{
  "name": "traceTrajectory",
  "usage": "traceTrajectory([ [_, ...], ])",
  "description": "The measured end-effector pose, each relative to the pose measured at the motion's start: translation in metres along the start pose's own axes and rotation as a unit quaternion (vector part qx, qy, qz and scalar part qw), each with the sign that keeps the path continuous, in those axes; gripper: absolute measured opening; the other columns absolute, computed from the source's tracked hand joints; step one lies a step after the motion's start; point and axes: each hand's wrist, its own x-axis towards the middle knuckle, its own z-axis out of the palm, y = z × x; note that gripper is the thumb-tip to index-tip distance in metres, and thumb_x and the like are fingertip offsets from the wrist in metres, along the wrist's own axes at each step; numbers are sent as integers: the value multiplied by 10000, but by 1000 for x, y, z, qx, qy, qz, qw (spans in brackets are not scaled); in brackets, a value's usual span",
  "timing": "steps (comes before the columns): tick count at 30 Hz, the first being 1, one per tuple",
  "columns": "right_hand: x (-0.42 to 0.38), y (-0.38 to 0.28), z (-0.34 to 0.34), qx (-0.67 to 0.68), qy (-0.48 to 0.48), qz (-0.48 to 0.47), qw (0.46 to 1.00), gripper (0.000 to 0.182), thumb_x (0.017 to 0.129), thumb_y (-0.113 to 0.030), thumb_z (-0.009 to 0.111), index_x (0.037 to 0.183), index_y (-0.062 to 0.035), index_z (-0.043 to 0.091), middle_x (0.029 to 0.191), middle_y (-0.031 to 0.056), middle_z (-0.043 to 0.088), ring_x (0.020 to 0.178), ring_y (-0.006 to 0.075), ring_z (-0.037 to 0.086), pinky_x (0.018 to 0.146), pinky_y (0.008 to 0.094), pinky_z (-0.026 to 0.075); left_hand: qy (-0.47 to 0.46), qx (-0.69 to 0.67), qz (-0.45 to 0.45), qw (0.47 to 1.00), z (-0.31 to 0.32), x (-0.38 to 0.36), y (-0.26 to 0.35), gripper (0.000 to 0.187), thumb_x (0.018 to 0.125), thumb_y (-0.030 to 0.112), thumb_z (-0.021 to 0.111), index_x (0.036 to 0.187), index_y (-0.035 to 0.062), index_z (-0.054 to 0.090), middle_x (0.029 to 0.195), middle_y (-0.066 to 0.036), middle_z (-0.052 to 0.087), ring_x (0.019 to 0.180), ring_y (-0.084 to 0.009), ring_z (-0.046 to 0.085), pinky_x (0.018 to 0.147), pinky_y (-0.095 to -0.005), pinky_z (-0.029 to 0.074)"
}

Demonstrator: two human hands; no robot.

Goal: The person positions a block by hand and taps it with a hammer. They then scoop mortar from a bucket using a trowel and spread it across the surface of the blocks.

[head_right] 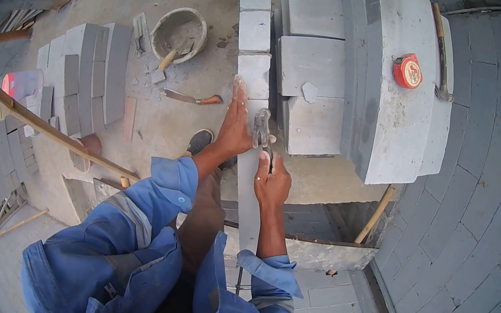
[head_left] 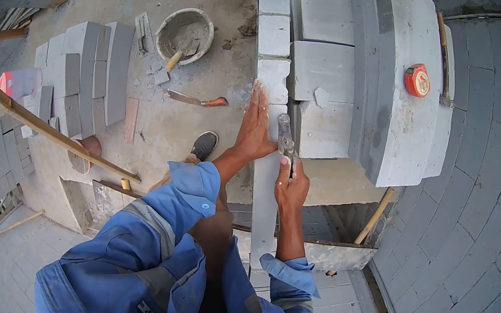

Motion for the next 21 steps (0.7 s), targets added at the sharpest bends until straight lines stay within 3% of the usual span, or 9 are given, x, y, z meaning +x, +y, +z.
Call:
traceTrajectory([
  [1, 3, 0, 1, -44, -45, 78, 995, 320, 983, -304, 565, 1044, 2, 637, 799, 230, 648, 729, 446, 647, 662, 474, 504, -2, 2, -7, 1000, -1, -1, 1, 1352, 623, 359, 885, 1531, -46, -31, 1579, -331, 9, 1470, -492, 83, 1182, -540, 180],
  [2, 2, -2, 3, -39, -31, 78, 996, 371, 988, -362, 557, 1059, -9, 647, 824, 232, 654, 755, 432, 655, 673, 460, 503, -4, 4, -12, 1000, -3, 2, 2, 1343, 627, 347, 882, 1530, -48, -30, 1577, -336, 19, 1469, -494, 86, 1186, -528, 178],
  [6, -11, -10, 0, 34, -16, 55, 998, 361, 992, -353, 550, 1047, -7, 642, 804, 226, 648, 743, 405, 658, 670, 446, 499, -15, 4, -11, 1000, -3, 2, 2, 1336, 623, 343, 884, 1532, -49, -13, 1578, -333, 18, 1468, -495, 89, 1182, -530, 187],
  [12, -46, -15, -1, 85, 44, 126, 987, 322, 991, -306, 557, 1012, 8, 628, 761, 194, 633, 685, 313, 639, 644, 416, 483, -38, 3, -35, 999, -5, 3, 4, 1334, 619, 358, 893, 1546, -20, 12, 1578, -333, -29, 1464, -503, 97, 1162, -554, 223],
  [14, -67, -14, -3, 69, 88, 128, 986, 308, 981, -289, 581, 964, 16, 618, 732, 172, 618, 661, 275, 611, 626, 406, 470, -58, 33, -44, 997, -6, 3, 3, 1389, 612, 512, 886, 1543, -22, 4, 1562, -362, -42, 1473, -490, 72, 1183, -497, 215],
  [17, -105, -15, -3, 63, 126, 180, 974, 309, 971, -286, 606, 907, 16, 600, 697, 148, 596, 630, 243, 567, 608, 398, 455, -64, 77, -23, 995, -8, 3, 6, 1378, 611, 520, 884, 1556, 12, 19, 1561, -361, -56, 1471, -490, 85, 1172, -496, 239],
  [21, -164, -13, 10, 92, 175, 244, 950, 326, 984, -295, 592, 864, 7, 576, 641, 58, 515, 594, 148, 472, 551, 353, 400, -57, 54, -38, 996, -6, 3, 6, 1392, 618, 539, 878, 1549, -13, 3, 1560, -362, -52, 1466, -497, 89, 1178, -495, 219],
])
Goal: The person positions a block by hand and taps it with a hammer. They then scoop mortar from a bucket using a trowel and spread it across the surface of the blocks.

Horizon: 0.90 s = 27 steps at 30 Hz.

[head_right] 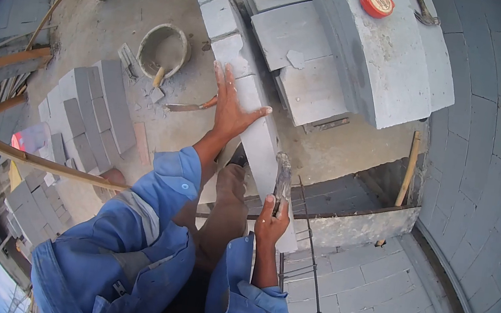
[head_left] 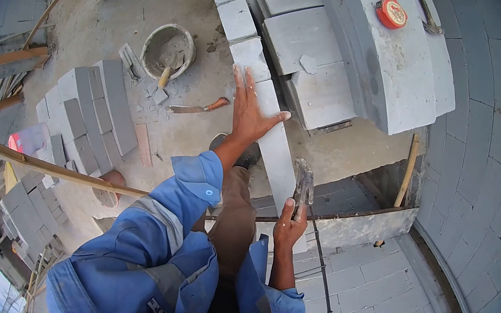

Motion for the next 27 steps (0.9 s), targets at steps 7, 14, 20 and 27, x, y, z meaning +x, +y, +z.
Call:
traceTrajectory([
  [7, -109, 45, -5, 133, 72, 210, 966, 342, 1019, -321, 525, 886, -10, 572, 629, -9, 473, 577, 88, 417, 515, 300, 349, -19, 6, 19, 1000, 3, 2, -4, 1428, 611, 644, 836, 1548, -6, -24, 1566, -338, -75, 1427, -532, 172, 1147, -571, 248],
  [14, -136, 77, 45, 33, 233, 170, 957, 409, 1050, -330, 437, 890, 21, 573, 600, 38, 423, 555, 141, 400, 534, 339, 344, -55, 18, 19, 998, -3, 6, -1, 1379, 650, 621, 828, 1544, -26, 1, 1549, -370, -83, 1457, -529, 6, 1177, -562, 176],
  [20, -133, 69, 63, 62, 274, 231, 932, 415, 1014, -372, 481, 940, 24, 579, 686, 215, 586, 635, 357, 594, 612, 449, 438, -86, 163, 277, 943, 10, -42, 17, 1139, 768, 623, 719, 1541, -6, 166, 1577, -310, 122, 1467, -503, 46, 1119, -699, 90],
  [27, -130, 64, 80, 97, 295, 236, 921, 428, 1001, -406, 512, 964, 14, 583, 706, 273, 599, 705, 483, 609, 621, 501, 453, -274, 199, 547, 766, 80, -142, 38, 504, 965, 439, 531, 1340, 105, 568, 1322, -126, 595, 1360, -303, 431, 1134, -639, 164],
])
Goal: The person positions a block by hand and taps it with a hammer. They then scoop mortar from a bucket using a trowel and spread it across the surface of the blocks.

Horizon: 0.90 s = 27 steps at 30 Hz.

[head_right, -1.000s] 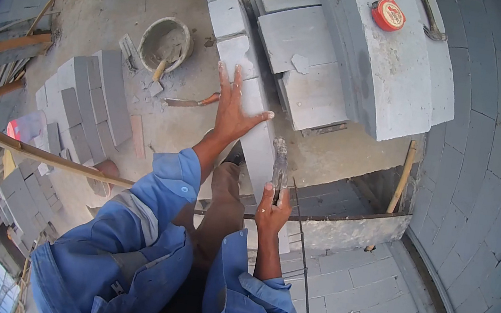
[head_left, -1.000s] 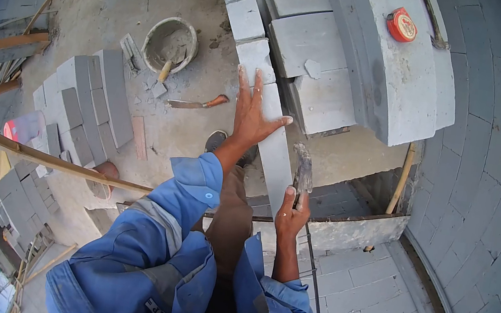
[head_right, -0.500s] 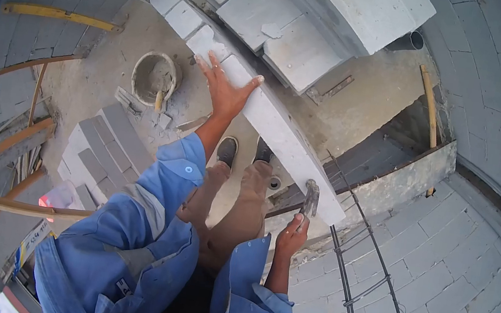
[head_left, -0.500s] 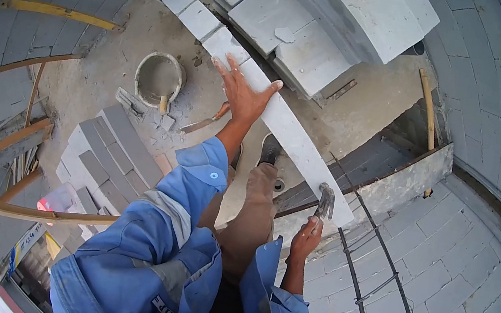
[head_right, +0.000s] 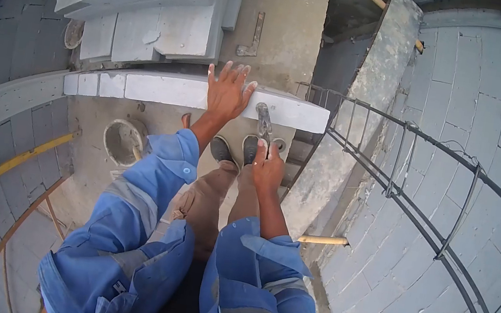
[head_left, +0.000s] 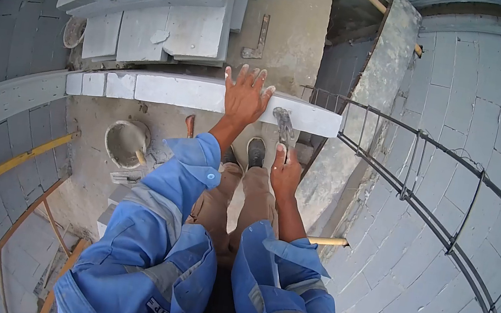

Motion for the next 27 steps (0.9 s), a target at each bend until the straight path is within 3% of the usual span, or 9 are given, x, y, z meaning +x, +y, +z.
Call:
traceTrajectory([
  [5, -9, 4, 12, -11, 20, 22, 1000, 423, 1001, -413, 510, 970, 3, 584, 678, 255, 597, 689, 489, 607, 605, 508, 449, -47, 38, -11, 998, -4, -2, 6, 523, 962, 518, 489, 1227, 104, 667, 1153, -117, 689, 1179, -292, 578, 1120, -578, 236],
  [7, -7, -1, 10, 116, -7, 9, 993, 429, 1003, -416, 506, 973, 4, 585, 684, 260, 598, 683, 481, 608, 597, 499, 454, -87, 60, -36, 994, -9, 4, 9, 561, 961, 546, 470, 1221, 90, 667, 1161, -125, 686, 1171, -293, 580, 1119, -556, 251],
  [12, -55, 4, 13, 283, 40, 106, 953, 479, 1015, -439, 489, 909, 17, 591, 694, 144, 605, 639, 276, 579, 659, 392, 463, -131, 78, -33, 988, -8, 7, 8, 635, 976, 585, 387, 1227, 74, 669, 1192, -115, 677, 1168, -299, 582, 1130, -530, 238],
  [15, -89, 30, 25, 305, 37, 211, 928, 499, 1014, -450, 491, 890, 21, 596, 698, 145, 596, 656, 270, 570, 669, 397, 460, -132, 92, -37, 986, -7, 7, 5, 646, 977, 593, 371, 1217, 77, 676, 1165, -123, 687, 1155, -299, 591, 1115, -514, 258],
  [17, -97, 56, 46, 272, 107, 186, 938, 545, 999, -489, 503, 871, 32, 596, 681, 146, 583, 653, 281, 568, 658, 408, 456, -150, 108, -38, 982, -10, 11, 8, 670, 977, 612, 344, 1223, 83, 675, 1156, -143, 690, 1146, -306, 603, 1093, -510, 292],
  [19, -99, 80, 53, 295, 82, 342, 889, 504, 997, -464, 528, 781, -11, 580, 665, 40, 542, 622, 167, 486, 596, 347, 392, -186, 114, -44, 975, -16, 15, 12, 677, 978, 614, 332, 1230, 85, 671, 1162, -153, 688, 1143, -312, 608, 1079, -514, 310],
  [21, -93, 111, 70, 303, 104, 384, 866, 429, 977, -443, 565, 792, -56, 569, 650, 14, 533, 563, 158, 485, 543, 327, 396, -219, 123, -46, 967, -20, 20, 15, 684, 980, 617, 320, 1237, 86, 668, 1168, -163, 685, 1140, -318, 613, 1064, -519, 329],
  [23, -81, 107, 56, 602, 74, 503, 616, 326, 979, -396, 562, 819, -112, 542, 623, -9, 494, 489, 140, 465, 462, 313, 398, -240, 134, -35, 961, -22, 20, 14, 696, 983, 620, 301, 1254, 87, 658, 1191, -172, 676, 1144, -327, 614, 1061, -537, 337],
  [27, -54, 104, 55, 672, 140, 507, 521, 263, 981, -366, 559, 836, -150, 517, 593, -32, 426, 441, 125, 424, 406, 301, 375, -207, 117, 133, 962, -17, 22, -4, 550, 1000, 491, 382, 1222, 72, 661, 1129, -153, 690, 1107, -337, 620, 1102, -554, 292],
])
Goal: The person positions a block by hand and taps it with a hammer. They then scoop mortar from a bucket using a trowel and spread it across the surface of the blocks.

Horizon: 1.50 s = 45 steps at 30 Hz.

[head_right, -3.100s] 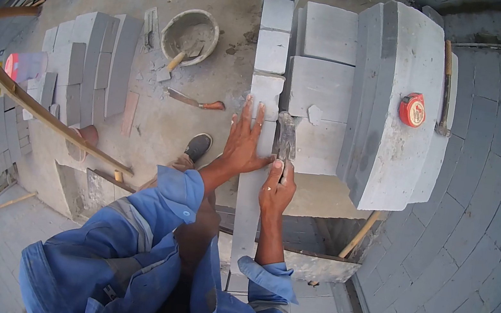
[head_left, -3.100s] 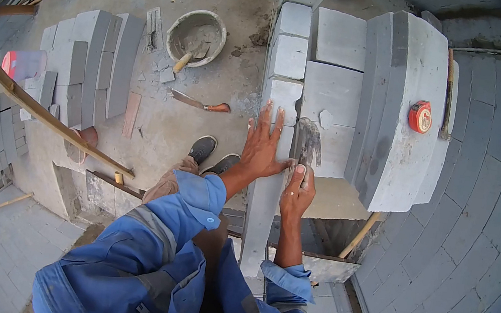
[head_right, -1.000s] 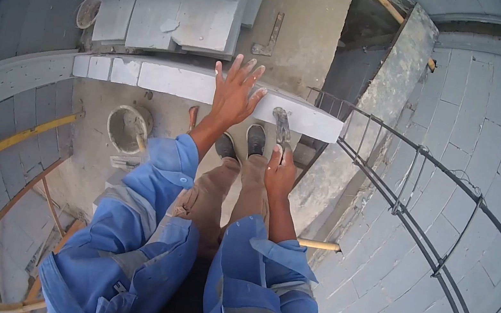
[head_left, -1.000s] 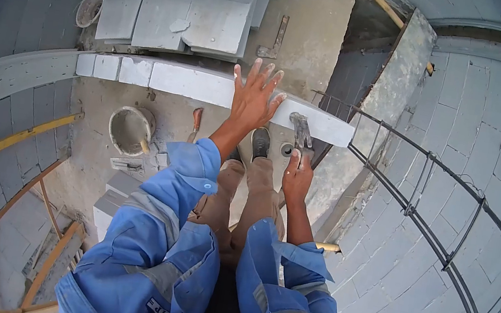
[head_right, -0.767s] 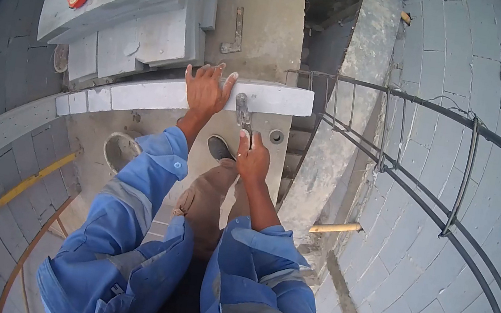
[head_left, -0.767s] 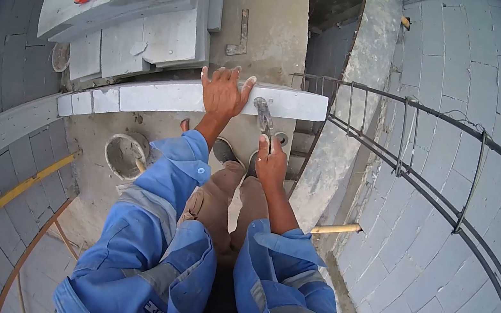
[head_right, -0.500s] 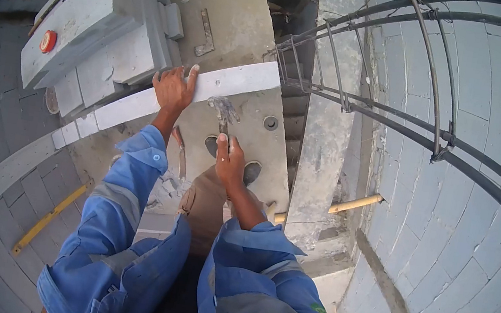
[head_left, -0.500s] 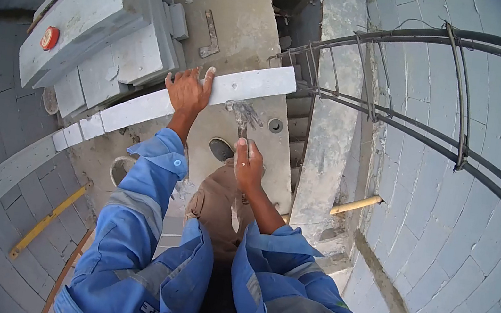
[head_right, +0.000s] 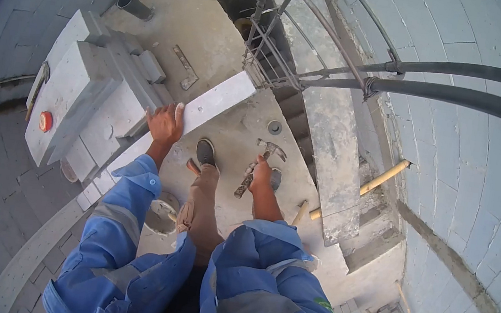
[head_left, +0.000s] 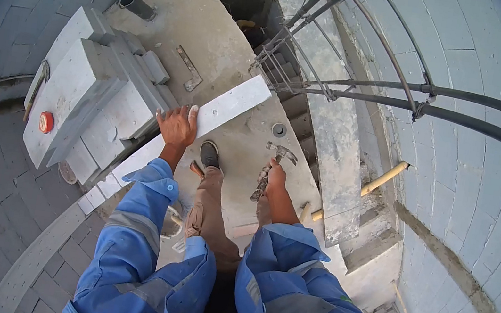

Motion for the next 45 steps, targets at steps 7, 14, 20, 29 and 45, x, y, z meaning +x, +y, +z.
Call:
traceTrajectory([
  [7, 3, 17, 32, 38, -7, -5, 999, 281, 960, -416, 592, 906, -142, 558, 616, -31, 453, 446, 124, 435, 409, 293, 369, -95, -82, -12, 992, -20, 7, 2, 521, 940, 476, 513, 1136, 17, 663, 1082, -189, 690, 967, -396, 659, 879, -474, 501],
  [14, -17, 27, 49, 81, -16, 8, 997, 309, 945, -412, 633, 985, -108, 591, 602, -30, 453, 431, 114, 432, 400, 292, 362, -33, -160, 42, 986, -14, 2, -4, 416, 902, 406, 607, 1041, 23, 691, 1003, -181, 706, 875, -370, 685, 749, -451, 541],
  [20, -8, 13, 55, 110, -28, 20, 993, 308, 950, -392, 632, 1025, -108, 541, 590, -57, 402, 470, 108, 410, 420, 276, 350, -41, -164, 51, 984, -8, 4, -7, 397, 896, 401, 612, 1062, 49, 689, 1023, -156, 708, 886, -358, 681, 766, -443, 541],
  [29, -9, -31, 77, 152, -52, 40, 986, 190, 941, -321, 630, 951, -151, 545, 578, -72, 405, 458, 90, 407, 418, 267, 352, -44, -146, 51, 987, -5, 2, -9, 418, 877, 419, 619, 1106, 72, 669, 1020, -148, 697, 876, -360, 679, 762, -453, 541],
  [45, -17, -22, 79, 135, -82, 15, 987, 234, 884, -211, 649, 760, -182, 453, 562, -77, 387, 446, 91, 400, 399, 266, 330, -45, -133, 42, 989, -5, 0, -8, 459, 891, 457, 597, 1130, 69, 653, 1054, -174, 683, 910, -384, 666, 789, -472, 525],
])
